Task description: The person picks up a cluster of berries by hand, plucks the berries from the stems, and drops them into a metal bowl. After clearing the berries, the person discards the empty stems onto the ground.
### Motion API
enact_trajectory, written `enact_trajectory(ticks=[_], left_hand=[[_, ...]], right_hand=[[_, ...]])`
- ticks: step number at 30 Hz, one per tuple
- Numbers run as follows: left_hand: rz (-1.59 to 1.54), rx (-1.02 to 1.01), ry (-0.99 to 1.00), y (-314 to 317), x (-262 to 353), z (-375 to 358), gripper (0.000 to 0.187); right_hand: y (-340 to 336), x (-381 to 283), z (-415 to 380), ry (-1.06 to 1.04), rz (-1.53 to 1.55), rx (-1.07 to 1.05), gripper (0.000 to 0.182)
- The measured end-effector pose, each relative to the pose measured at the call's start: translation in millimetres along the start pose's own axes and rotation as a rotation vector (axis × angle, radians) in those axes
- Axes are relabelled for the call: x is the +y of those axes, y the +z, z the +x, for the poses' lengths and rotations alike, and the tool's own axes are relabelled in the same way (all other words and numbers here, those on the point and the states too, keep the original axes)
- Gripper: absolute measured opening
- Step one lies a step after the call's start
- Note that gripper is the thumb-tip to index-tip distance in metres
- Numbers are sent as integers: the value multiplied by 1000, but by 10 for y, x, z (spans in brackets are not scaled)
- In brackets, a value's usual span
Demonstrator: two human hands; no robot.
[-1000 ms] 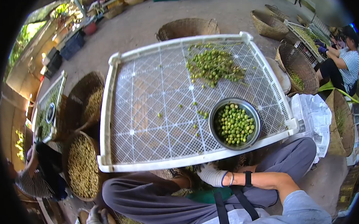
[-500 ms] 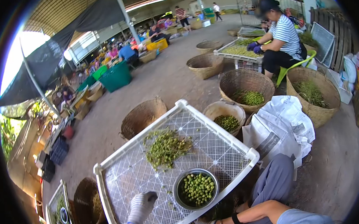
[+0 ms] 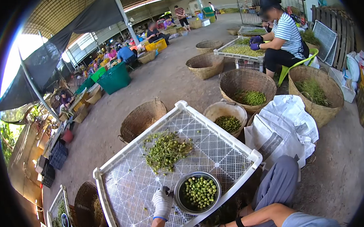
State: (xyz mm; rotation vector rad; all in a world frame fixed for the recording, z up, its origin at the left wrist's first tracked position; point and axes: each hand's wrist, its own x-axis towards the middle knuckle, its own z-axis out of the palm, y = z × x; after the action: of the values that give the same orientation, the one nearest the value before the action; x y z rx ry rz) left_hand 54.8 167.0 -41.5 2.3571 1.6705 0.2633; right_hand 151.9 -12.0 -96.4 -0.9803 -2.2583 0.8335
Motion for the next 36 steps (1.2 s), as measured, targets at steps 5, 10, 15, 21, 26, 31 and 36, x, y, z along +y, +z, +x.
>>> enact_trajectory(ticks=[5, 10, 15, 21, 26, 31, 36], left_hand=[[-138, -72, -34, -47, -84, -13, 39], [-268, -122, -34, 40, -197, -44, 28], [-454, -45, -6, 11, -291, -177, 15], [-629, 123, -55, -158, -425, -303, 4], [-1117, 148, -204, -529, -396, -414, 10], [-1372, 79, -259, -880, -226, -598, 9], [-1475, 34, -223, -912, 63, -786, 12]], right_hand=[[-31, -97, 58, -7, 75, 7, 22], [-88, -161, 105, -2, 157, 13, 23], [-134, -216, 132, 0, 229, 21, 25], [-236, -324, 167, -13, 335, 35, 28], [-404, -538, 201, -67, 471, 59, 30], [-834, -673, 311, 47, 334, 194, 39], [-1285, -485, 612, 150, -79, 614, 53]])
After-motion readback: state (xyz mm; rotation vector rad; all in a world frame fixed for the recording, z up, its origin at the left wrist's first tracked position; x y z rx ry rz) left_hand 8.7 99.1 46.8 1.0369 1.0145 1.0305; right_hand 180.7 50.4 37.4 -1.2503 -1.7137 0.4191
